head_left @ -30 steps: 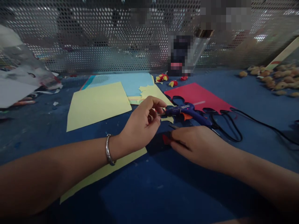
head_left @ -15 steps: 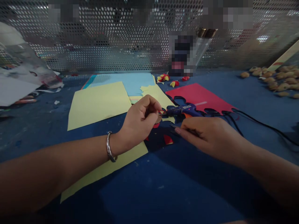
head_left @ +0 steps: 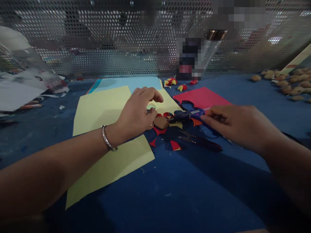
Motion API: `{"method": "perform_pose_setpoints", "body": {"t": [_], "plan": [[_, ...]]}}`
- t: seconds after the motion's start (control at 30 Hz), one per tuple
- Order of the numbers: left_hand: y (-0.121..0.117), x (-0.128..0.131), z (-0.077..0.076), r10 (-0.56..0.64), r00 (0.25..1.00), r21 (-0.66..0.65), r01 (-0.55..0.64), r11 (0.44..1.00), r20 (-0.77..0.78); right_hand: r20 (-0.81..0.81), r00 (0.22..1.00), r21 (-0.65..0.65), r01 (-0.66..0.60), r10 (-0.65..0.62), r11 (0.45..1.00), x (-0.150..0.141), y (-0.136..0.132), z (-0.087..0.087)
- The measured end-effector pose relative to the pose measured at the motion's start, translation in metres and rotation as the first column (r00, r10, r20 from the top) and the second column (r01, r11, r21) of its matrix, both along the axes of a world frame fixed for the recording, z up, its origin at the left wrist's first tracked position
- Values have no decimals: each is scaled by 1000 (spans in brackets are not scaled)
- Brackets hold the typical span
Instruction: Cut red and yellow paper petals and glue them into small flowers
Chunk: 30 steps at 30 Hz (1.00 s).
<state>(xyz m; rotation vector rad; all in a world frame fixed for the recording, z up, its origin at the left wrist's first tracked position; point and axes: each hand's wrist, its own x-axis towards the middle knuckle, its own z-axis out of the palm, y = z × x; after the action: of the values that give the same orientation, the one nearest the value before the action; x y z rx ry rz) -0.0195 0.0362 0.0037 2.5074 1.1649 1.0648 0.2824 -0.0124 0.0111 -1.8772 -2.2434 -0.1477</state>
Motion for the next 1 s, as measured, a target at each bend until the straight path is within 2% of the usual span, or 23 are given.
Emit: {"method": "perform_pose_setpoints", "body": {"t": [0.07,0.13,0.2,0.3,0.37,0.47,0.57,0.7,0.83,0.9,1.0], "plan": [[10,-9,8,36,955,94,-9,996,-295,-32,999,-35,5,-6,999,-3,-2,3],[16,-16,19,86,895,86,-53,995,-439,-77,997,-39,-10,7,999,-7,-5,6],[16,-20,32,54,824,27,-47,999,-564,-128,990,-30,-68,63,997,-12,-10,8],[7,-26,50,-45,747,-155,-79,985,-663,-161,969,-38,-196,188,980,-18,-17,6],[-1,-28,55,-158,689,-253,-37,967,-707,-149,961,-78,-248,235,966,-20,-20,3],[-10,-29,55,-273,613,-340,7,940,-741,-97,961,-143,-272,261,951,-21,-22,0],[-13,-26,52,-317,564,-382,3,924,-762,-31,960,-222,-280,280,934,-22,-21,-1],[-9,-24,51,-378,554,-455,-1,891,-741,60,953,-331,-260,295,907,-25,-22,0],[-2,-25,56,-479,564,-575,8,818,-673,103,930,-303,-309,353,902,-25,-26,-1],[0,-26,60,-507,616,-631,21,776,-603,106,918,-294,-339,383,894,-24,-27,-2],[-1,-26,62,-475,765,-673,73,736,-436,105,917,-274,-345,385,898,-23,-28,-4]]}}
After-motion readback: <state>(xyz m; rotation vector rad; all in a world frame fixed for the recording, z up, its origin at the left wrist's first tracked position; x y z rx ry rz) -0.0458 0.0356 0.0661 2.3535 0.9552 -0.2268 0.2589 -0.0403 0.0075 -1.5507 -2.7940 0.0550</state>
